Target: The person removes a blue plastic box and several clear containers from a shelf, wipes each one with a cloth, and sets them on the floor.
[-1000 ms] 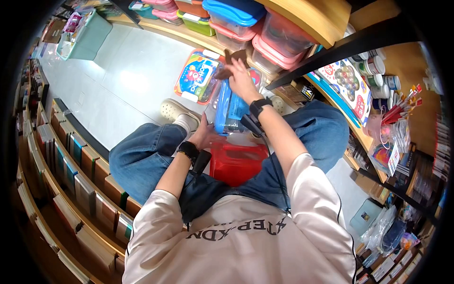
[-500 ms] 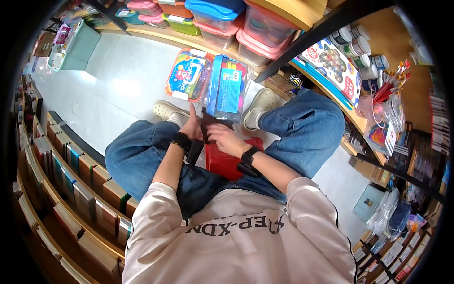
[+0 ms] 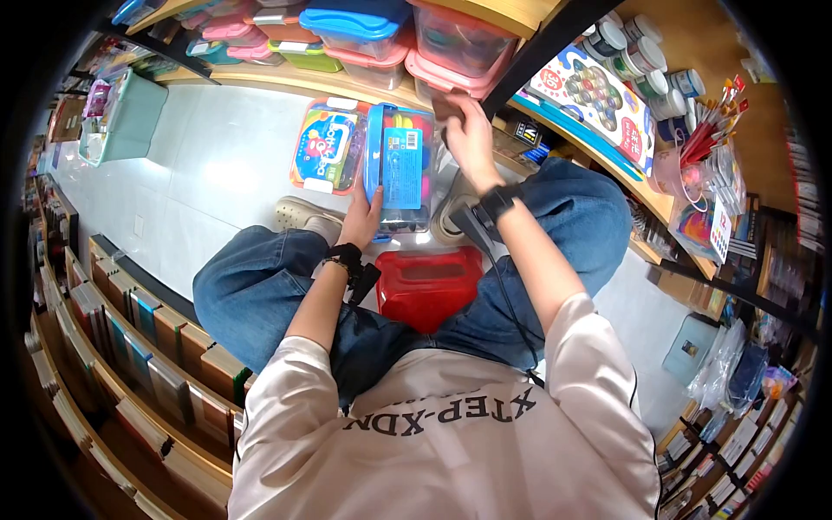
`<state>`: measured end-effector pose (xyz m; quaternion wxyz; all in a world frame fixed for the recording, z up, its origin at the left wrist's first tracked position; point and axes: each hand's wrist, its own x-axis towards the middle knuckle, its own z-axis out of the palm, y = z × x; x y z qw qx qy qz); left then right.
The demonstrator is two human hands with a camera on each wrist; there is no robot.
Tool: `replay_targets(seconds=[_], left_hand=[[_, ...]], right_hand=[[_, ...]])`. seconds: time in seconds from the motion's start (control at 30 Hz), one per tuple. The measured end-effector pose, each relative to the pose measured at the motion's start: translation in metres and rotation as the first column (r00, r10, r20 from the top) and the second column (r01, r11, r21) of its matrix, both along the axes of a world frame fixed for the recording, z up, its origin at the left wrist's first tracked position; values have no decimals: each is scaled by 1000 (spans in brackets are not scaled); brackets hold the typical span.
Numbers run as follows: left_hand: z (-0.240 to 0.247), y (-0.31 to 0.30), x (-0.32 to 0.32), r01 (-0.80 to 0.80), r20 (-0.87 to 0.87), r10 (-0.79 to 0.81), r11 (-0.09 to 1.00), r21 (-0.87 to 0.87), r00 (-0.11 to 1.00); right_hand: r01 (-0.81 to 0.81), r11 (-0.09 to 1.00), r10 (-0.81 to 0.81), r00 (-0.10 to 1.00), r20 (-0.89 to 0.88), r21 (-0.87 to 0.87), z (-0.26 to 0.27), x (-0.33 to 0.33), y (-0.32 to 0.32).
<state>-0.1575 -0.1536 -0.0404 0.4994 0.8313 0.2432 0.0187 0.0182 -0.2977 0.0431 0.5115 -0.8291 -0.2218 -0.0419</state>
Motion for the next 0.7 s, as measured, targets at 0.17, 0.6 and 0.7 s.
replay_targets(seconds=[0.17, 0.6, 0.7], left_hand=[[1, 4, -1, 45, -27, -45, 999, -1, 999], [9, 0, -1, 51, -111, -44, 997, 65, 993], [14, 2, 0, 31, -132, -28, 999, 21, 991]], right_hand=[[-107, 971, 156, 961, 230, -213, -59, 13, 54], [-448, 782, 497, 868, -1, -433, -53, -168, -28], [-604, 746, 575, 797, -186, -279, -64, -172, -53]])
